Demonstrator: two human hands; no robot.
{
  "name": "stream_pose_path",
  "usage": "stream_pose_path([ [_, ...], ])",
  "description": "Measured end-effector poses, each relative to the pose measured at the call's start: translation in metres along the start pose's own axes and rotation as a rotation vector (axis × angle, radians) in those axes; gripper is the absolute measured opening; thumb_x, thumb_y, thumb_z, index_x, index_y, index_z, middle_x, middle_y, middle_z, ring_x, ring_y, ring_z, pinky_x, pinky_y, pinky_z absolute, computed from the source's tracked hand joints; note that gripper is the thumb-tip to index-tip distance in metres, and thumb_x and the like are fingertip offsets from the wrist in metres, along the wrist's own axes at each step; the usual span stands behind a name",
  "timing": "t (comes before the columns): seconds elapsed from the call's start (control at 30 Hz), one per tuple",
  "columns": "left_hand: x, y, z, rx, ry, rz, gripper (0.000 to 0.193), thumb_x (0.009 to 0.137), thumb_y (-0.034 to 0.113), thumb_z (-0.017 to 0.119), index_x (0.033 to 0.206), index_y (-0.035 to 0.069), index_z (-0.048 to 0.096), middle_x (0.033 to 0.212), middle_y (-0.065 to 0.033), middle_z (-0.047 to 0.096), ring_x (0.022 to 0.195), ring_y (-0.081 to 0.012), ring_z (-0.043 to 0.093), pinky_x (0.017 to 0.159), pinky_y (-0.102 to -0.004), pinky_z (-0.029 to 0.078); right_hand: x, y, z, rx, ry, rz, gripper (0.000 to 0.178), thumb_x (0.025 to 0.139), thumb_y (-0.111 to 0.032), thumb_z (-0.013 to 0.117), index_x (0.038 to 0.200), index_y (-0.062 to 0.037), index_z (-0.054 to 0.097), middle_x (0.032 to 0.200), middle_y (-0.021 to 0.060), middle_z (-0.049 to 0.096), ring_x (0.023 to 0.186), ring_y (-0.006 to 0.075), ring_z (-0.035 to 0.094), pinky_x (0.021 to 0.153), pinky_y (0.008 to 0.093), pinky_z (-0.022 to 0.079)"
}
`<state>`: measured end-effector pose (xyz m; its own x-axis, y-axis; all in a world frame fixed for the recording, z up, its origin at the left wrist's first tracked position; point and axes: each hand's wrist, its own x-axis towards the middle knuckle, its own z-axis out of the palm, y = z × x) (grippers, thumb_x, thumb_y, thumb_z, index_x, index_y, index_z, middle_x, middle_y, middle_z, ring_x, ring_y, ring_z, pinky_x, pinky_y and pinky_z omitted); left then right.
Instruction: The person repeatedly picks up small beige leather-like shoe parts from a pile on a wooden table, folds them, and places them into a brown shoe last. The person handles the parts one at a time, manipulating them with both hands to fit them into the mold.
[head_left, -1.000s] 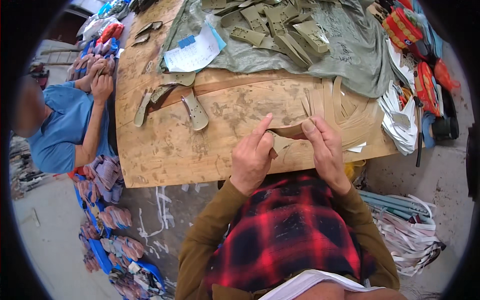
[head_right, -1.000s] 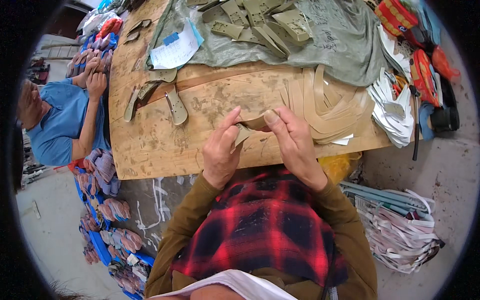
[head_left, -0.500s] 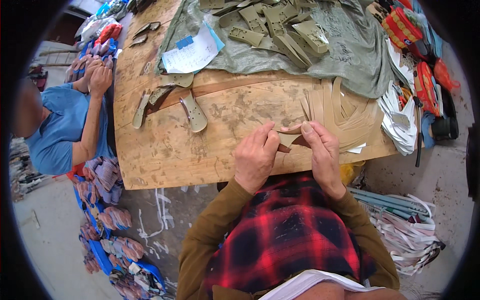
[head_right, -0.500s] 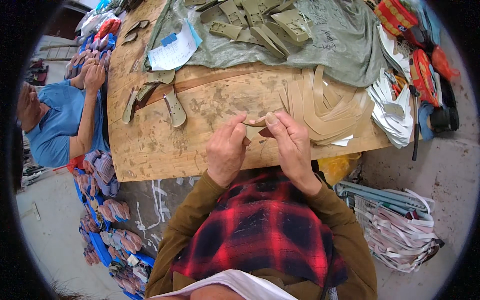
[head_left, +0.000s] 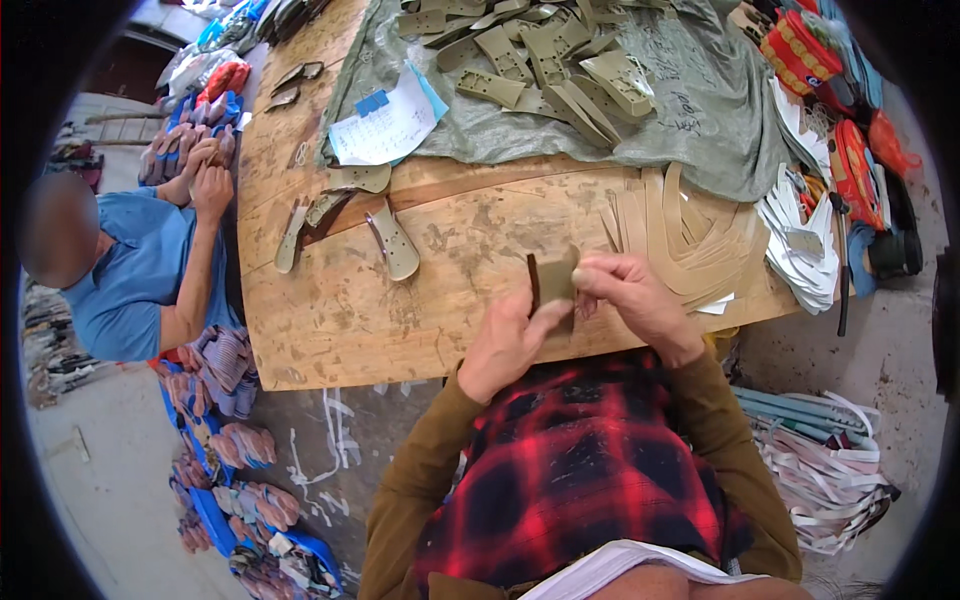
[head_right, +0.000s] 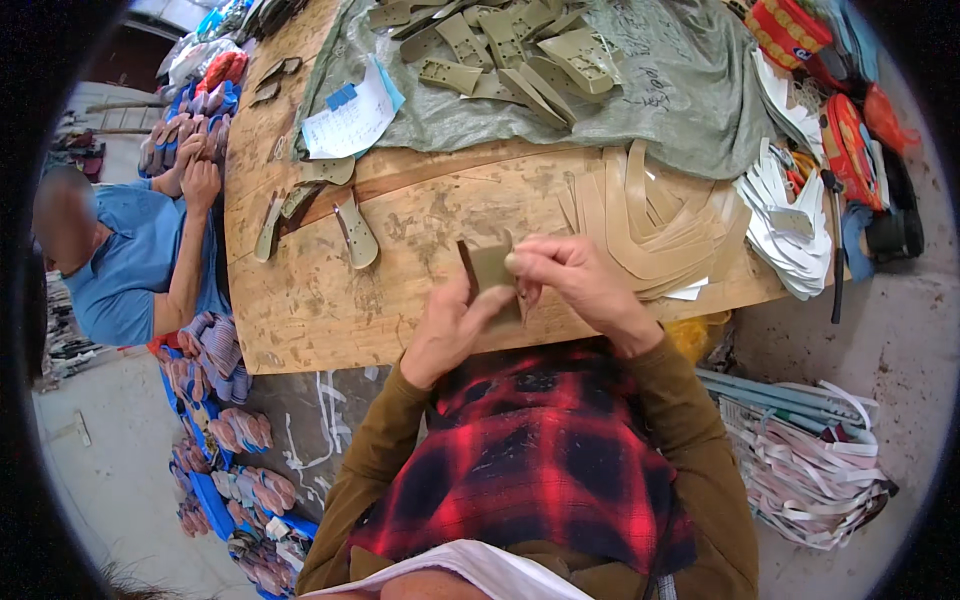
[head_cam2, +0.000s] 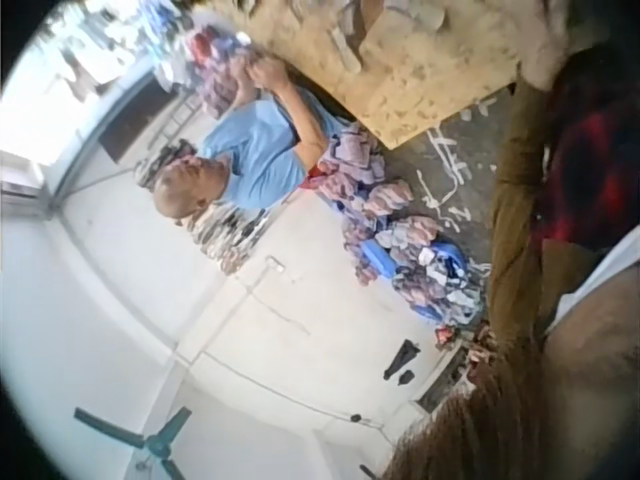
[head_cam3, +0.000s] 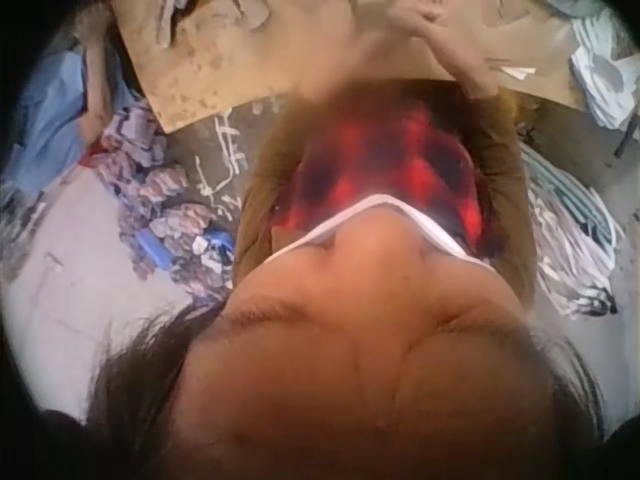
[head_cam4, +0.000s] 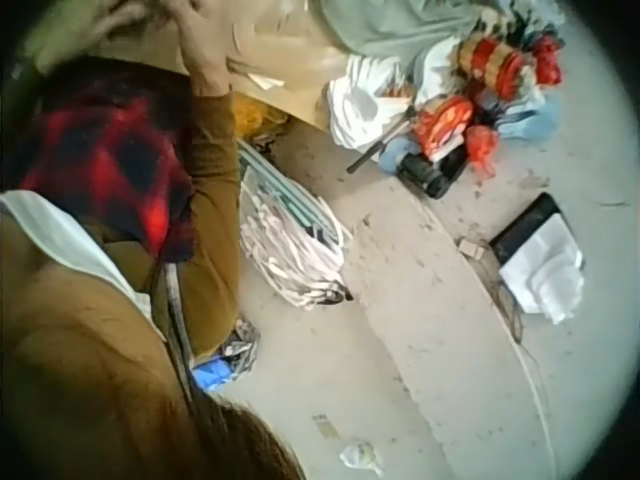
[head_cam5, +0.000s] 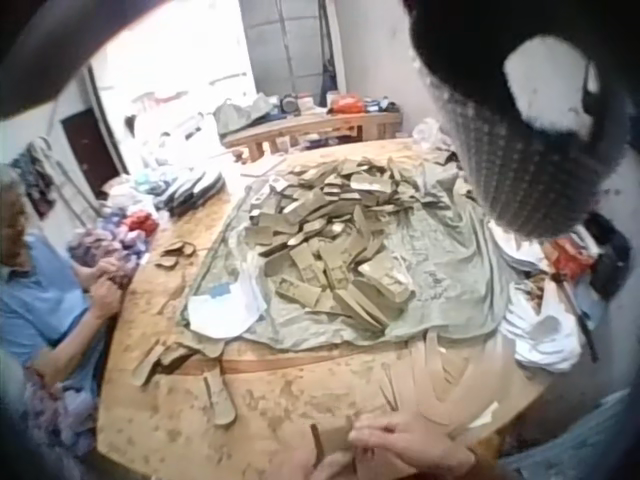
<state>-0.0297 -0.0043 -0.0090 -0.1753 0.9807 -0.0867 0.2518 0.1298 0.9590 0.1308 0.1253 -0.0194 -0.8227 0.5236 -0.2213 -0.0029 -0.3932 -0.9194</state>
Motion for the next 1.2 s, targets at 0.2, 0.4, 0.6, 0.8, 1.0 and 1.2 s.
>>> stream_pose_path([
  [0.2,-0.005,0.004,-0.001,-0.138,-0.222,-0.198,0.023,0.095,0.017,0.057,0.112,0.002,0.060,0.099,-0.0093,0.066,0.091,-0.0185,0.062,0.082,-0.0327,0.049,-0.006,-0.002,0.013,-0.087,0.068,0.051,0.021,0.093,-0.021,0.065,0.080,-0.0047,0.065,0.063,-0.0004,0.060,0.053,0.0051,0.056,0.050,0.0194,0.043],
  [0.4,-0.006,0.002,0.004,-0.258,-0.288,-0.251,0.023,0.097,0.015,0.057,0.114,0.001,0.060,0.100,-0.0017,0.063,0.089,-0.0103,0.058,0.079,-0.0277,0.050,-0.007,0.004,0.005,0.104,0.017,0.060,0.019,0.098,-0.019,0.058,0.085,-0.0048,0.059,0.062,0.0026,0.061,0.049,0.0077,0.056,0.045,0.0191,0.042],
  [0.6,-0.015,0.005,-0.019,0.067,-0.006,-0.148,0.028,0.096,0.015,0.057,0.120,0.000,0.056,0.092,-0.0124,0.066,0.083,-0.0196,0.064,0.075,-0.0327,0.050,-0.012,-0.008,-0.012,-0.001,0.515,-0.146,0.017,0.099,-0.021,0.055,0.098,-0.0062,0.064,0.074,0.0001,0.059,0.058,0.0074,0.051,0.054,0.0223,0.045],
  [0.8,-0.005,-0.013,-0.117,0.648,0.546,-0.144,0.054,0.097,0.032,0.054,0.139,0.001,0.040,0.108,-0.0239,0.063,0.096,-0.0435,0.060,0.078,-0.0485,0.048,-0.065,-0.018,-0.059,-1.338,0.575,-0.397,0.023,0.078,-0.013,0.070,0.096,-0.0027,0.061,0.087,0.0143,0.053,0.087,0.0326,0.052,0.082,0.0410,0.041],
  [1.0,-0.003,-0.022,-0.110,0.786,0.692,0.199,0.049,0.092,0.022,0.063,0.133,0.001,0.048,0.121,-0.0216,0.058,0.110,-0.0396,0.056,0.090,-0.0431,0.047,-0.065,-0.010,-0.050,-1.260,0.594,-0.372,0.020,0.074,-0.009,0.070,0.087,-0.0039,0.057,0.083,0.0124,0.049,0.084,0.0316,0.049,0.076,0.0417,0.038],
  [1.2,0.016,-0.010,-0.019,0.150,0.109,0.006,0.039,0.098,0.021,0.057,0.129,-0.002,0.052,0.127,-0.0189,0.058,0.118,-0.0240,0.057,0.098,-0.0347,0.046,-0.065,-0.005,-0.065,-1.263,0.688,-0.505,0.014,0.077,-0.008,0.070,0.082,-0.0050,0.057,0.077,0.0092,0.051,0.077,0.0292,0.050,0.074,0.0397,0.037],
])
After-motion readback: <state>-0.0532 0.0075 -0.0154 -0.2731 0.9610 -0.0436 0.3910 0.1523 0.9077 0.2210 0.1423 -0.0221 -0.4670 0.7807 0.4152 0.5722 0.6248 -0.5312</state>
